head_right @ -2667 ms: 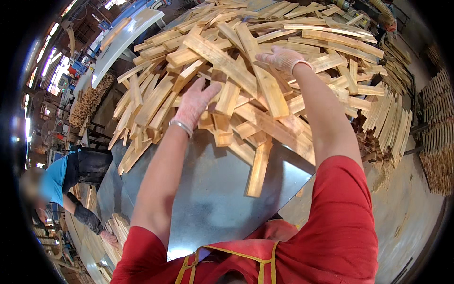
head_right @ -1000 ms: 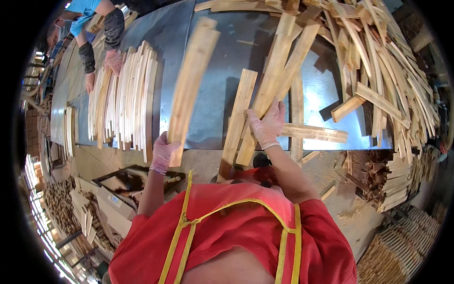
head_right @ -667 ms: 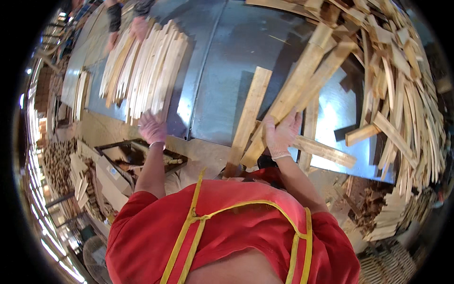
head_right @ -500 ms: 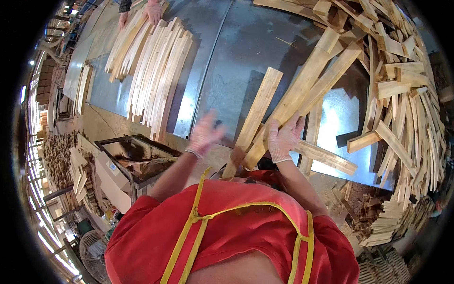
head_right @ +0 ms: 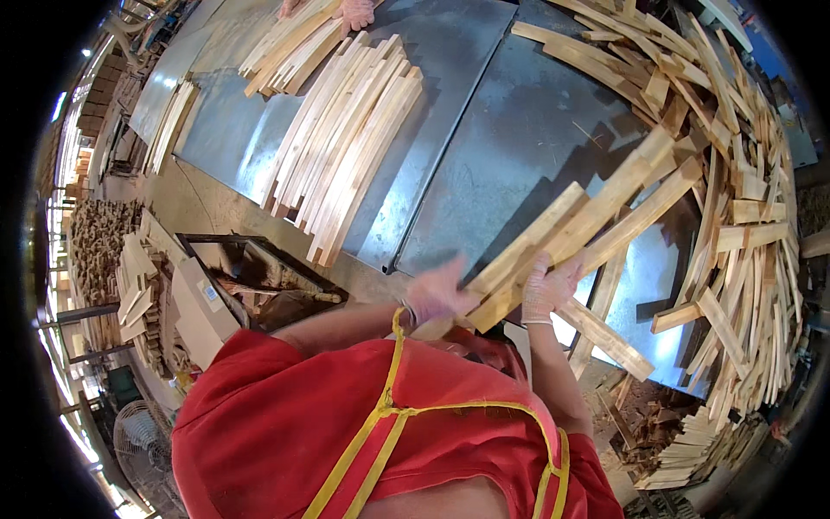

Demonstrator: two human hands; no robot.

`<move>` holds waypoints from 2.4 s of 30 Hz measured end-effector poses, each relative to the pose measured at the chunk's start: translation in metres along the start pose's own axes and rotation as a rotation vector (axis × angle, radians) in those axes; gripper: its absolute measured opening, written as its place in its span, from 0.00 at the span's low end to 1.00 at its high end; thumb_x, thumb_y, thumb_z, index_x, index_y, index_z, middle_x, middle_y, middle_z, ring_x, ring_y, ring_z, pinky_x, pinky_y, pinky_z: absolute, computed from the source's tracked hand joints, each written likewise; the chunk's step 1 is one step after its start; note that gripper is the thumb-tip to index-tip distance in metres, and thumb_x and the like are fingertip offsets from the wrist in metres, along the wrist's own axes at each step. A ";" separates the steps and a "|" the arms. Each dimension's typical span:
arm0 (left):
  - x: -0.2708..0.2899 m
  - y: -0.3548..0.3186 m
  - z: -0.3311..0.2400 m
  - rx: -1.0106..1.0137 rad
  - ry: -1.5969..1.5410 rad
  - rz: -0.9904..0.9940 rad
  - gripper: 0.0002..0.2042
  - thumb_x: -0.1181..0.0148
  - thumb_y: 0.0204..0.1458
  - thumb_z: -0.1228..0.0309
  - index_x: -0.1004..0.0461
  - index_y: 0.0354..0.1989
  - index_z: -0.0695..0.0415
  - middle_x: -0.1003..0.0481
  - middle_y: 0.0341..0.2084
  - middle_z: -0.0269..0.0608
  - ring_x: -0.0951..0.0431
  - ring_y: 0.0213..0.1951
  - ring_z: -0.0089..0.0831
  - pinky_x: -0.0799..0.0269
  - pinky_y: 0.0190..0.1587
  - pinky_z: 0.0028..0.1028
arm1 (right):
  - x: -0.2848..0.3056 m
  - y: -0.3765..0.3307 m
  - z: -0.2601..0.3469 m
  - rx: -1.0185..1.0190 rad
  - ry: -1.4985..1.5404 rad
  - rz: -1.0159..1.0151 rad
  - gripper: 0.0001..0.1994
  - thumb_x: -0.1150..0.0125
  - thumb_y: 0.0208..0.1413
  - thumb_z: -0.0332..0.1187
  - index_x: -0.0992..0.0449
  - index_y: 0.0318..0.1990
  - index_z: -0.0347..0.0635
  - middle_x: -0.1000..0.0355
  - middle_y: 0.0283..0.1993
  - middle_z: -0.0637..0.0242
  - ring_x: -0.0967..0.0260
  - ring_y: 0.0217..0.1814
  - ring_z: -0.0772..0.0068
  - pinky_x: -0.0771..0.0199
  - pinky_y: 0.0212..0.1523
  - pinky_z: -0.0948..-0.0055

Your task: The person picks up wooden planks from a large pile on a metal table and arranges them into a neat stack. The person handles the planks by hand, moving them from a disorganized pile to an organized stack on the left side of the table.

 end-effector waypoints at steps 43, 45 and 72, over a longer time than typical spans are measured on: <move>0.135 0.061 0.006 0.177 -0.060 -0.456 0.46 0.33 0.48 0.72 0.46 0.79 0.50 0.30 0.62 0.52 0.23 0.58 0.52 0.25 0.61 0.42 | 0.023 0.164 -0.087 -0.662 0.830 0.294 0.43 0.27 0.59 0.41 0.43 0.76 0.34 0.31 0.66 0.53 0.27 0.62 0.57 0.25 0.63 0.63; 0.122 0.040 0.045 0.033 -1.027 -0.151 0.46 0.34 0.51 0.72 0.47 0.81 0.52 0.27 0.61 0.53 0.21 0.54 0.37 0.22 0.57 0.33 | 0.013 0.143 -0.086 -0.750 0.992 0.324 0.41 0.29 0.61 0.37 0.45 0.77 0.34 0.30 0.63 0.57 0.27 0.60 0.61 0.23 0.62 0.64; 0.224 -0.163 0.280 0.441 -0.389 -1.071 0.30 0.29 0.54 0.60 0.25 0.64 0.62 0.23 0.56 0.54 0.20 0.53 0.46 0.25 0.59 0.41 | -0.208 -0.041 0.292 0.398 -0.079 0.809 0.52 0.26 0.51 0.56 0.43 0.80 0.43 0.47 0.80 0.36 0.46 0.82 0.38 0.44 0.79 0.57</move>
Point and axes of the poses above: each hand's wrist, its own y-axis towards the middle knuckle, its own x-axis out of the back of the hand, z = x × y, the point moved 9 cm from there along y, towards the middle knuckle
